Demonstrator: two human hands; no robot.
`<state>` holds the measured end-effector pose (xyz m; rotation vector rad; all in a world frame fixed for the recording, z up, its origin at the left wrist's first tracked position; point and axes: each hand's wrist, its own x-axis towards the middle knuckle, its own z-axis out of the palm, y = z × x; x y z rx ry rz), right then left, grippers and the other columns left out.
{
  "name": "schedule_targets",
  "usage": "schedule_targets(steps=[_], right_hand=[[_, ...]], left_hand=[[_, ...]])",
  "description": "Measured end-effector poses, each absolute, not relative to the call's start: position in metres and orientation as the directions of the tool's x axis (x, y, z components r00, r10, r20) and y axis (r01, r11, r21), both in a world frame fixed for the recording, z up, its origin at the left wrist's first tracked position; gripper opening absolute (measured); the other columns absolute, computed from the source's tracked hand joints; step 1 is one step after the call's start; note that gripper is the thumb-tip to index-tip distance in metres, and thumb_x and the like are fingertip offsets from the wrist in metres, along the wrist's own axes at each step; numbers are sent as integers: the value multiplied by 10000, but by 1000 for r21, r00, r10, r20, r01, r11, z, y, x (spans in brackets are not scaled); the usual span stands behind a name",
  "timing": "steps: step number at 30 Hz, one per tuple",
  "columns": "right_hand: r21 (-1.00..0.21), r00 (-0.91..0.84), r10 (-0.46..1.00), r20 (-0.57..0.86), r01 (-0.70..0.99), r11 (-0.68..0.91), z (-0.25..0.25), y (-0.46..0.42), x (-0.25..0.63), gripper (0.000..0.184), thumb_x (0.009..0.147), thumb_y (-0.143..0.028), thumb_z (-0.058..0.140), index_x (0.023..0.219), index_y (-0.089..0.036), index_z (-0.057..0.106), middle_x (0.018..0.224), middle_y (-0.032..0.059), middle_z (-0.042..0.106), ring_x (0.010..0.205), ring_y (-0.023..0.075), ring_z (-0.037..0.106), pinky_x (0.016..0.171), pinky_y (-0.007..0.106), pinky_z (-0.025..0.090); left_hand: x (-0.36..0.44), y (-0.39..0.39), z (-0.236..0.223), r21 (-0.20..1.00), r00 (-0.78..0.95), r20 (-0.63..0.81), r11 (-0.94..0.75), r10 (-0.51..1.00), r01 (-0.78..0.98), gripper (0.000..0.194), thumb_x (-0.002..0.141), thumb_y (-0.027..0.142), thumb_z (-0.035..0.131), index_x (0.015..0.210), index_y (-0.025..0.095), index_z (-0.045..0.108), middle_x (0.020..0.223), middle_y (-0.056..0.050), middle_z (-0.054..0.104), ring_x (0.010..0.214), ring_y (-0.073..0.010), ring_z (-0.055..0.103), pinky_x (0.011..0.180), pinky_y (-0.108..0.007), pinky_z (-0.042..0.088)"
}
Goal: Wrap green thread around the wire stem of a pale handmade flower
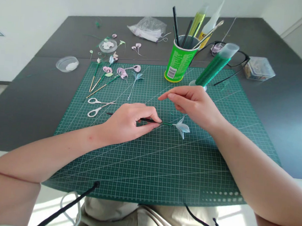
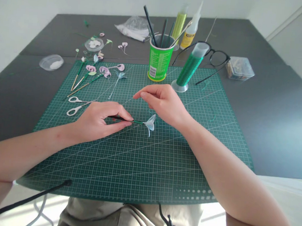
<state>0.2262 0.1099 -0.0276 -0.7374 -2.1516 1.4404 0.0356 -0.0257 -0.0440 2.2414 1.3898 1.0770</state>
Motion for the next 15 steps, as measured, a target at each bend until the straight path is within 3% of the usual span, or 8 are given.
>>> schedule_targets(steps=[15], right_hand=[[-922,-759,647,75,194,334,-26,110,226,260,990,-153,573,927,-122,823,528,-50,429,515,90,342,518,301,231]], left_hand=[[36,-27,-42,568,220,483,-494,848,659,95,945,114,770,927,193,721,882,21,808,802,-127,750,759,-234,568]])
